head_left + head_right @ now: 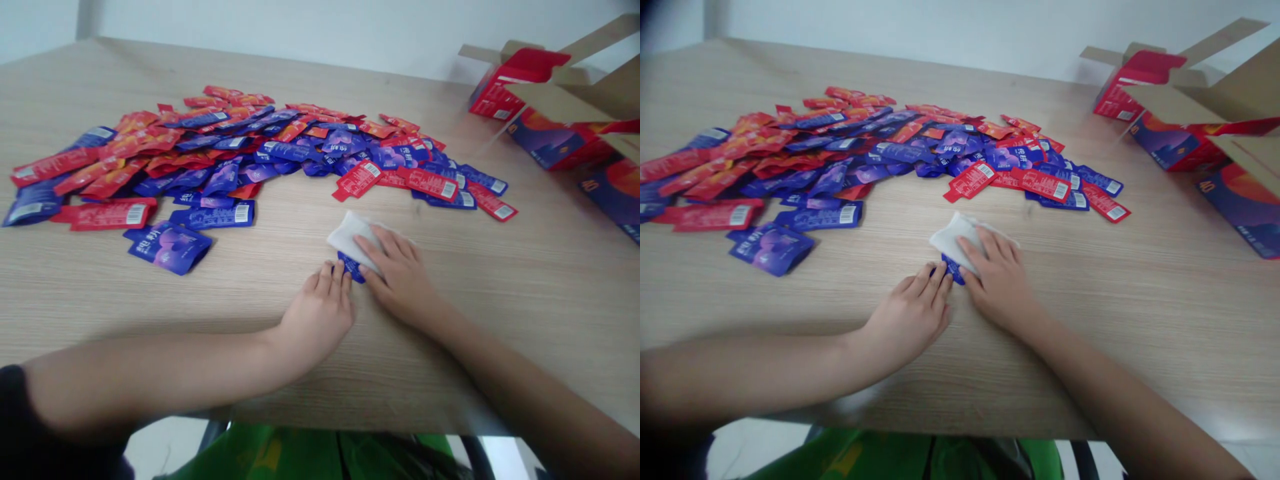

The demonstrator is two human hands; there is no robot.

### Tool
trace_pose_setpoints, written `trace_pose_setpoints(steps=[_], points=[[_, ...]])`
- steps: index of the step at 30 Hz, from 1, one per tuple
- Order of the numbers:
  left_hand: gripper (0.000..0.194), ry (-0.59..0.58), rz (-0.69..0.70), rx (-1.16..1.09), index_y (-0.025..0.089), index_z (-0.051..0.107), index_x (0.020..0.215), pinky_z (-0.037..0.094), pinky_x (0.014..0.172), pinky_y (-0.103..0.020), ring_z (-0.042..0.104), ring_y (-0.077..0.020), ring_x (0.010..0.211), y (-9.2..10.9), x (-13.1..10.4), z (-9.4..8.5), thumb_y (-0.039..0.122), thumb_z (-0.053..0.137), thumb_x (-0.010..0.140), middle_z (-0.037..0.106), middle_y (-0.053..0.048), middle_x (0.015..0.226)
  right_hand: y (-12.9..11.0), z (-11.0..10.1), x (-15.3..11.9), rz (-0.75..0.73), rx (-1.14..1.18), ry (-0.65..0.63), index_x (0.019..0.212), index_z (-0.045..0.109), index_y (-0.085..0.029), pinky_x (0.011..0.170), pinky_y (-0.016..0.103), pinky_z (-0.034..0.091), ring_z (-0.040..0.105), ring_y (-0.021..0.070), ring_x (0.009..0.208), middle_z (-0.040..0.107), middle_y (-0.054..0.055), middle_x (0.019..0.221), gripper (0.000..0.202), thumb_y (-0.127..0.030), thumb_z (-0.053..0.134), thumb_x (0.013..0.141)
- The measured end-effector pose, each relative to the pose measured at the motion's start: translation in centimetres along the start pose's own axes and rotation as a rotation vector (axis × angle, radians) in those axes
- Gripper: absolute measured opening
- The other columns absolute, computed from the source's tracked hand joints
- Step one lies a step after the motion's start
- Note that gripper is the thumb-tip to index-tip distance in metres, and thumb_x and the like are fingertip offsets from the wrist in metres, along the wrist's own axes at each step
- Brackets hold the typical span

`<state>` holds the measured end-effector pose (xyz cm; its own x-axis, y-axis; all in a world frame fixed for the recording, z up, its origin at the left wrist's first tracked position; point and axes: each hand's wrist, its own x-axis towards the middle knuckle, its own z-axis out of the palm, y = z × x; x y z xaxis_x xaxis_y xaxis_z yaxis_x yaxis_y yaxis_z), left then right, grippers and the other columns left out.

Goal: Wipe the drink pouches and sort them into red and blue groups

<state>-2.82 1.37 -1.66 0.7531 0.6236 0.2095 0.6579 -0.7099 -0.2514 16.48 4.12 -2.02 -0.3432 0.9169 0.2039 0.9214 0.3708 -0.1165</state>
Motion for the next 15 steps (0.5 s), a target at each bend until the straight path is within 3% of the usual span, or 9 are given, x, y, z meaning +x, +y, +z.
trace_pose_setpoints(steps=[2, 4, 9, 13, 15], points=[[0.042, 0.001, -0.001, 0.004, -0.004, 0.062, 0.125, 0.053, 0.088, -0.041, 0.062, -0.0357, 0.117, 0.0, 0.0, 0.0, 0.021, 0.055, 0.092, 0.061, -0.027, 0.127, 0.5, 0.1, 0.1, 0.128, -0.03, 0.041, 0.146, 0.045, -0.023, 0.105, 0.053, 0.035, 0.041, 0.0331, 0.132, 0.041, 0.015, 0.151, 0.051, -0.039, 0.038, 0.099], [0.041, 0.002, -0.001, 0.003, -0.004, 0.062, 0.124, 0.053, 0.088, -0.042, 0.062, -0.0362, 0.117, 0.0, 0.1, 0.0, 0.021, 0.055, 0.092, 0.062, -0.027, 0.127, 0.5, 0.2, 0.0, 0.157, -0.047, 0.07, 0.146, 0.046, -0.024, 0.104, 0.055, 0.035, 0.041, 0.0351, 0.131, 0.039, 0.016, 0.151, 0.05, -0.038, 0.039, 0.098], [0.036, 0.009, -0.012, -0.014, -0.001, 0.067, 0.117, 0.054, 0.089, -0.041, 0.064, -0.0344, 0.115, 0.1, 0.1, 0.0, 0.02, 0.055, 0.092, 0.066, -0.024, 0.122, -0.5, 0.0, -0.3, -0.087, 0.011, -0.011, 0.144, 0.049, -0.029, 0.112, 0.05, 0.028, 0.032, 0.0307, 0.139, 0.035, 0.011, 0.155, 0.047, -0.037, 0.041, 0.098], [0.043, -0.002, -0.003, 0.009, -0.004, 0.061, 0.126, 0.054, 0.087, -0.041, 0.062, -0.0365, 0.117, 0.0, 0.0, 0.0, 0.022, 0.055, 0.092, 0.061, -0.027, 0.127, 0.4, 0.0, 0.1, 0.134, -0.034, 0.05, 0.146, 0.046, -0.023, 0.108, 0.053, 0.032, 0.04, 0.0328, 0.133, 0.04, 0.016, 0.151, 0.05, -0.037, 0.036, 0.099], [0.041, -0.002, -0.005, 0.008, -0.004, 0.063, 0.124, 0.054, 0.087, -0.042, 0.063, -0.0365, 0.117, 0.0, 0.0, 0.0, 0.021, 0.055, 0.092, 0.062, -0.027, 0.127, 0.3, 0.1, -0.1, 0.117, -0.04, 0.06, 0.145, 0.048, -0.024, 0.107, 0.054, 0.032, 0.038, 0.0344, 0.134, 0.037, 0.017, 0.151, 0.049, -0.036, 0.037, 0.099]])
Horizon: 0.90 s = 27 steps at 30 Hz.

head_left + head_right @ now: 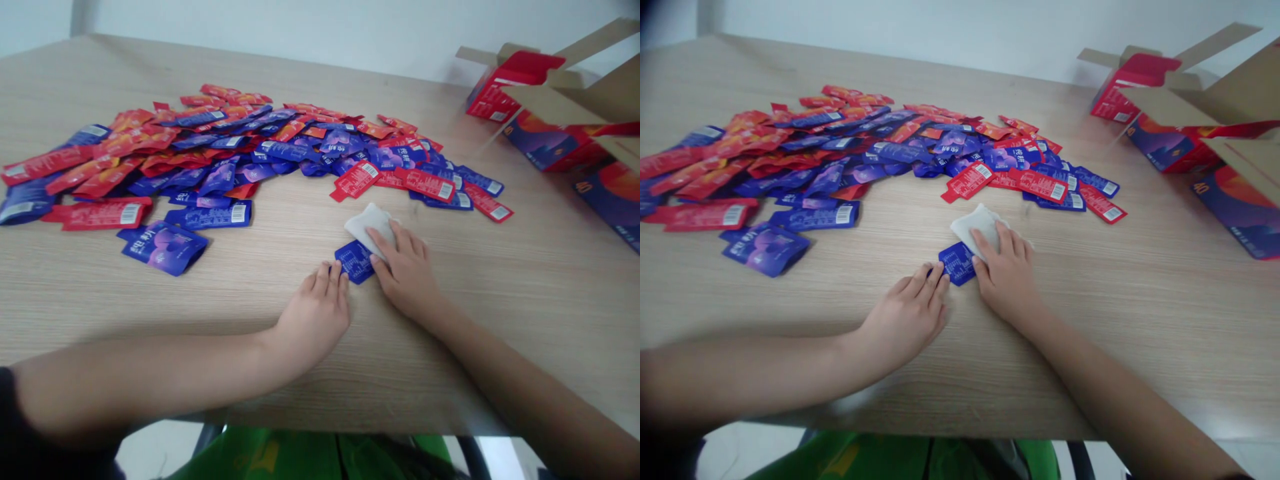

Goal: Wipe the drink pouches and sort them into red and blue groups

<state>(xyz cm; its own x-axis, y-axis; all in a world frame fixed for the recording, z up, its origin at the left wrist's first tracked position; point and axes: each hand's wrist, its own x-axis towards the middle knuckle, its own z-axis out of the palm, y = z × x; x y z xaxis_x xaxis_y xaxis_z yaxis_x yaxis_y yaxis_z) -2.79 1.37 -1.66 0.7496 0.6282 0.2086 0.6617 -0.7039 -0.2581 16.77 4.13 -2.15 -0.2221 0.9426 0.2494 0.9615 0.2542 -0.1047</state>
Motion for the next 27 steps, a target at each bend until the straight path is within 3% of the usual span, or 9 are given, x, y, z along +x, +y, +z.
trace_pose_setpoints(steps=[4, 10, 15, 20, 25, 27], points=[[0.034, 0.014, 0.003, -0.019, -0.001, 0.068, 0.116, 0.054, 0.088, -0.041, 0.065, -0.0347, 0.114, 0.0, 0.0, 0.0, 0.019, 0.054, 0.092, 0.066, -0.024, 0.122, -0.5, -0.1, -0.4, -0.243, 0.061, -0.061, 0.143, 0.05, -0.027, 0.111, 0.051, 0.027, 0.031, 0.0316, 0.139, 0.035, 0.013, 0.154, 0.047, -0.036, 0.042, 0.097], [0.04, 0.003, -0.002, -0.001, -0.003, 0.063, 0.123, 0.055, 0.086, -0.041, 0.063, -0.0363, 0.117, 0.1, -0.1, 0.2, 0.02, 0.052, 0.093, 0.062, -0.027, 0.127, 0.8, 0.1, 0.4, 0.029, -0.006, -0.014, 0.147, 0.044, -0.02, 0.105, 0.055, 0.034, 0.041, 0.0355, 0.131, 0.04, 0.019, 0.149, 0.051, -0.035, 0.037, 0.099], [0.037, 0.032, -0.021, 0.012, -0.002, 0.068, 0.117, 0.055, 0.089, -0.039, 0.064, -0.034, 0.115, 0.2, -0.1, 0.2, 0.02, 0.05, 0.093, 0.064, -0.025, 0.123, -0.4, -0.1, -0.6, -0.243, 0.044, -0.065, 0.145, 0.047, -0.025, 0.11, 0.055, 0.028, 0.028, 0.0362, 0.141, 0.026, 0.016, 0.158, 0.05, -0.03, 0.043, 0.096], [0.04, 0.011, -0.012, 0.013, -0.005, 0.064, 0.122, 0.056, 0.086, -0.041, 0.063, -0.0357, 0.116, 0.1, -0.1, 0.3, 0.02, 0.049, 0.094, 0.063, -0.027, 0.124, 0.4, -0.2, -0.2, -0.049, 0.043, -0.024, 0.147, 0.044, -0.018, 0.109, 0.056, 0.031, 0.036, 0.0349, 0.136, 0.036, 0.019, 0.152, 0.053, -0.03, 0.042, 0.096], [0.033, 0.046, -0.002, -0.007, 0.001, 0.071, 0.113, 0.055, 0.087, -0.04, 0.066, -0.034, 0.111, 0.0, 0.0, 0.2, 0.019, 0.053, 0.091, 0.068, -0.022, 0.118, -0.6, -0.3, -0.7, -0.281, 0.118, -0.072, 0.145, 0.048, -0.022, 0.111, 0.053, 0.029, 0.028, 0.0335, 0.141, 0.03, 0.015, 0.156, 0.053, -0.025, 0.046, 0.092], [0.034, 0.043, -0.003, 0.004, 0.002, 0.07, 0.114, 0.055, 0.086, -0.039, 0.066, -0.0331, 0.112, 0.0, 0.0, 0.1, 0.02, 0.051, 0.092, 0.067, -0.021, 0.121, -0.5, -0.3, -0.5, -0.267, 0.118, -0.087, 0.146, 0.045, -0.02, 0.113, 0.051, 0.027, 0.031, 0.031, 0.14, 0.035, 0.015, 0.154, 0.053, -0.028, 0.045, 0.093]])
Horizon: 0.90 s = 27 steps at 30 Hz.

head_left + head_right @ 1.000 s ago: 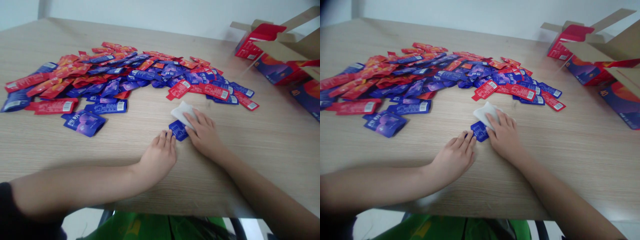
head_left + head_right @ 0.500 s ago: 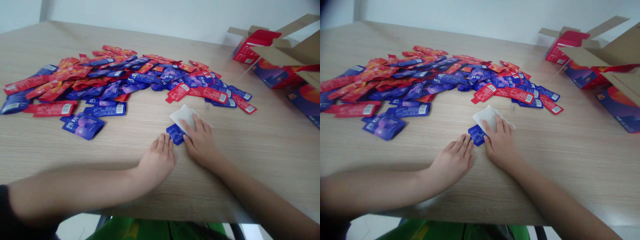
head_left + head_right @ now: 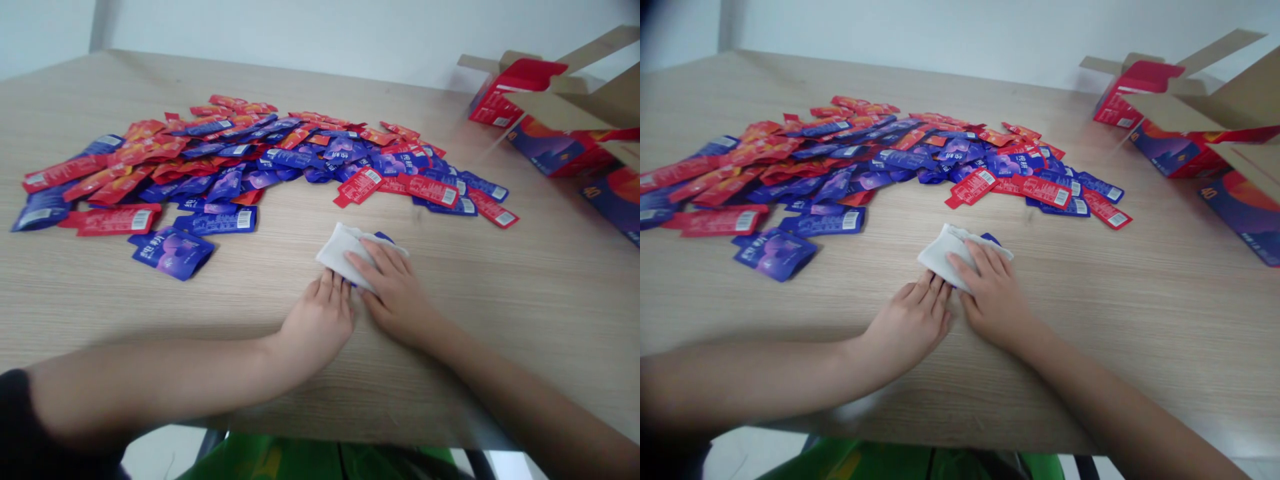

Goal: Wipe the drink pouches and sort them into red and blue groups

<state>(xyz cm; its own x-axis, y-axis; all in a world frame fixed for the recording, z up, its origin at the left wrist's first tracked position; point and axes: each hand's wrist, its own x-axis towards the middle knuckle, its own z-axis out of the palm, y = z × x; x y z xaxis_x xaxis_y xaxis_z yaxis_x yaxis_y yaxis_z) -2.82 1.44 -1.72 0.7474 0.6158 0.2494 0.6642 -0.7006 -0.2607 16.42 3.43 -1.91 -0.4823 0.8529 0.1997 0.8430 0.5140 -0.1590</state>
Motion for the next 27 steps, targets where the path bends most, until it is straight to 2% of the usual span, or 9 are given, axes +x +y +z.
trace_pose_setpoints(steps=[3, 7, 9, 12, 15, 17, 20, 24, 27], points=[[0.04, -0.024, -0.007, 0.034, 0.0, 0.065, 0.122, 0.054, 0.086, -0.038, 0.063, -0.0324, 0.116, 0.0, 0.0, -0.1, 0.022, 0.045, 0.095, 0.062, -0.022, 0.129, 0.9, -0.2, 0.3, 0.143, -0.067, 0.056, 0.144, 0.048, -0.018, 0.111, 0.053, 0.028, 0.035, 0.0327, 0.136, 0.039, 0.016, 0.151, 0.052, -0.034, 0.044, 0.095], [0.042, -0.019, 0.002, 0.035, -0.002, 0.064, 0.123, 0.053, 0.088, -0.039, 0.063, -0.033, 0.116, -0.1, 0.0, 0.1, 0.022, 0.046, 0.094, 0.063, -0.024, 0.127, 1.3, -0.1, 0.3, 0.063, -0.037, 0.04, 0.141, 0.053, -0.022, 0.109, 0.051, 0.03, 0.038, 0.0321, 0.134, 0.043, 0.014, 0.149, 0.049, -0.032, 0.047, 0.094], [0.041, -0.017, 0.011, 0.012, -0.003, 0.064, 0.121, 0.053, 0.089, -0.041, 0.064, -0.0339, 0.115, -0.3, 0.1, 0.0, 0.022, 0.05, 0.092, 0.064, -0.025, 0.126, 1.4, 0.1, 0.4, 0.048, 0.007, 0.055, 0.14, 0.053, -0.019, 0.11, 0.048, 0.03, 0.04, 0.0299, 0.132, 0.047, 0.014, 0.146, 0.051, -0.029, 0.05, 0.09], [0.04, -0.074, 0.001, -0.062, 0.0, 0.065, 0.119, 0.051, 0.093, -0.044, 0.063, -0.0344, 0.114, -0.8, 0.6, -0.5, 0.025, 0.052, 0.091, 0.063, -0.026, 0.127, 2.2, 0.7, 0.8, 0.123, 0.023, 0.125, 0.138, 0.054, -0.014, 0.111, 0.046, 0.029, 0.043, 0.0283, 0.13, 0.051, 0.013, 0.144, 0.052, -0.024, 0.05, 0.087], [0.045, -0.136, -0.05, -0.164, 0.006, 0.058, 0.13, 0.045, 0.101, -0.049, 0.053, -0.0365, 0.127, -1.2, 1.7, -0.6, 0.029, 0.05, 0.092, 0.055, -0.022, 0.139, 3.7, 1.8, 1.9, 0.189, -0.011, 0.188, 0.139, 0.053, -0.014, 0.11, 0.05, 0.028, 0.041, 0.0308, 0.131, 0.05, 0.014, 0.145, 0.051, -0.025, 0.048, 0.089], [0.052, -0.144, -0.061, -0.232, 0.009, 0.05, 0.14, 0.04, 0.106, -0.052, 0.044, -0.0376, 0.135, -1.3, 2.9, 0.1, 0.033, 0.045, 0.094, 0.046, -0.018, 0.149, 5.0, 2.8, 3.2, 0.172, 0.008, 0.218, 0.138, 0.055, -0.015, 0.109, 0.05, 0.03, 0.042, 0.0305, 0.13, 0.05, 0.013, 0.145, 0.05, -0.024, 0.047, 0.089], [0.059, -0.149, -0.053, -0.326, 0.011, 0.04, 0.148, 0.032, 0.112, -0.053, 0.032, -0.0383, 0.142, -1.8, 5.8, 2.2, 0.04, 0.038, 0.097, 0.035, -0.014, 0.157, 7.4, 4.0, 6.2, 0.154, 0.089, 0.298, 0.13, 0.062, -0.019, 0.109, 0.046, 0.033, 0.046, 0.0265, 0.128, 0.056, 0.011, 0.14, 0.048, -0.017, 0.047, 0.084], [0.061, -0.176, -0.143, -0.337, 0.01, 0.039, 0.148, 0.029, 0.114, -0.055, 0.029, -0.0378, 0.143, -3.2, 11.2, 4.6, 0.044, 0.034, 0.098, 0.034, -0.014, 0.157, 10.5, 3.8, 9.8, 0.238, 0.133, 0.479, 0.125, 0.065, -0.018, 0.105, 0.047, 0.04, 0.053, 0.0251, 0.123, 0.063, 0.013, 0.13, 0.052, -0.007, 0.042, 0.079], [0.061, -0.16, -0.192, -0.285, 0.008, 0.041, 0.146, 0.032, 0.111, -0.057, 0.033, -0.0377, 0.141, -4.2, 14.2, 4.8, 0.045, 0.035, 0.098, 0.04, -0.018, 0.153, 11.2, 2.7, 9.2, 0.266, 0.126, 0.605, 0.13, 0.061, -0.016, 0.105, 0.051, 0.04, 0.05, 0.0271, 0.127, 0.059, 0.015, 0.134, 0.056, -0.005, 0.039, 0.079]])
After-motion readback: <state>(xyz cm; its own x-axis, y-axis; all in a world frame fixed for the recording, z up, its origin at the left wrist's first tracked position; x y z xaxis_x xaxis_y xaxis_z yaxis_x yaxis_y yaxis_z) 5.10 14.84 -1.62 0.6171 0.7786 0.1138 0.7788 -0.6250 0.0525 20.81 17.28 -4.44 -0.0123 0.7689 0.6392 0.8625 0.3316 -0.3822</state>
